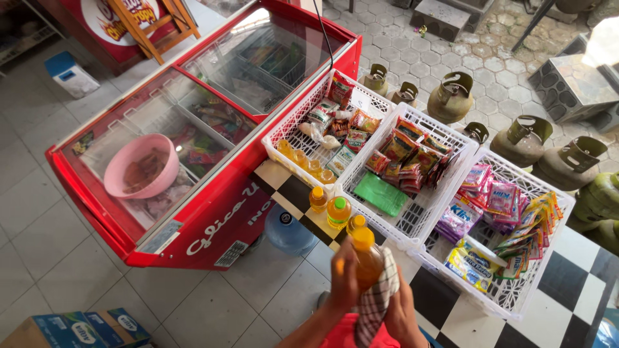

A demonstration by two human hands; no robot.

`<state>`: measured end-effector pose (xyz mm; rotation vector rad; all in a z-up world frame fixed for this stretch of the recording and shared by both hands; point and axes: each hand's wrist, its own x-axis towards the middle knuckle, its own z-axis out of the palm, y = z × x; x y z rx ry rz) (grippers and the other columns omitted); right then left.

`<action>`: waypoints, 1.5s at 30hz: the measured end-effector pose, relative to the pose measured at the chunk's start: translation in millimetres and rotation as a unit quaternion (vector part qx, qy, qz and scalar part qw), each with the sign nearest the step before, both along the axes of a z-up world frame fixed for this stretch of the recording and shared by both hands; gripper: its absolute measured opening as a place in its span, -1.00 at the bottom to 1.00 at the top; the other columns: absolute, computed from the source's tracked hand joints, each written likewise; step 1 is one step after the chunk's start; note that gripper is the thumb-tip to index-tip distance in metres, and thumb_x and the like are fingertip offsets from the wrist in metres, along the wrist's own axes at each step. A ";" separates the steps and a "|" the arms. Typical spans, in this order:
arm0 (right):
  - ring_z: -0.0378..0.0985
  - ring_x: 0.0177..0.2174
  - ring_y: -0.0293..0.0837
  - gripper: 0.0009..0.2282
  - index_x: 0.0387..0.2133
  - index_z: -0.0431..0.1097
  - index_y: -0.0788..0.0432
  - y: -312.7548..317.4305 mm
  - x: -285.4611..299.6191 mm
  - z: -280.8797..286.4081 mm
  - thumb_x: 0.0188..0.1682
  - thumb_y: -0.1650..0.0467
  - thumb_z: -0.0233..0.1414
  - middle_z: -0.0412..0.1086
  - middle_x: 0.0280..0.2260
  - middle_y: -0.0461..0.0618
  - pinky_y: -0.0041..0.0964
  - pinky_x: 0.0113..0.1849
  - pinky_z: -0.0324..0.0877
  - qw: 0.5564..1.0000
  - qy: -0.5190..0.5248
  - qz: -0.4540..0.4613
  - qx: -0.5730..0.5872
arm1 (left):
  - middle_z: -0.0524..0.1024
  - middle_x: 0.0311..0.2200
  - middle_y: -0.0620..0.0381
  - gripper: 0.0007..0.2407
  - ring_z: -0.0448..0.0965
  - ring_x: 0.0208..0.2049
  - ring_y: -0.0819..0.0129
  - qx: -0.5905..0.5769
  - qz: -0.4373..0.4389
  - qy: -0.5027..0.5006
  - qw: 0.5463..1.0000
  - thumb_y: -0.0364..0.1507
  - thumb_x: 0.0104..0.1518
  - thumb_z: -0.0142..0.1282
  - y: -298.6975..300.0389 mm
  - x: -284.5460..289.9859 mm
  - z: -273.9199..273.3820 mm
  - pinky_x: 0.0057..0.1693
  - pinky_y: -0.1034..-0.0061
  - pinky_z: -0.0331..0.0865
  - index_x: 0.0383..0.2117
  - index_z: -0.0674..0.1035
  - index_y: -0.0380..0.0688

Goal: The person wipes the exterior of packaged instant noodles and a plastic beverage bottle using a cloth. They handle each item individually, wipe it, and place it into a glass display cabinet. The person repeats this process for multiple noodle packages and one bottle.

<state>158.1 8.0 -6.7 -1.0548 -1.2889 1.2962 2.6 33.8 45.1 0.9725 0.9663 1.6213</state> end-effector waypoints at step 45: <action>0.49 -0.08 -0.11 -0.57 0.21 0.27 0.34 28.7 125.2 -74.6 0.04 0.46 -0.02 0.42 0.03 0.18 -0.26 -0.08 0.41 0.994 -0.054 -0.097 0.008 | 0.49 -0.15 0.17 -0.56 0.49 -0.11 0.45 0.027 -0.073 -0.100 0.992 -0.21 0.15 0.26 -2.1 70.0 0.9 0.06 0.53 0.39 0.01 0.44 -0.25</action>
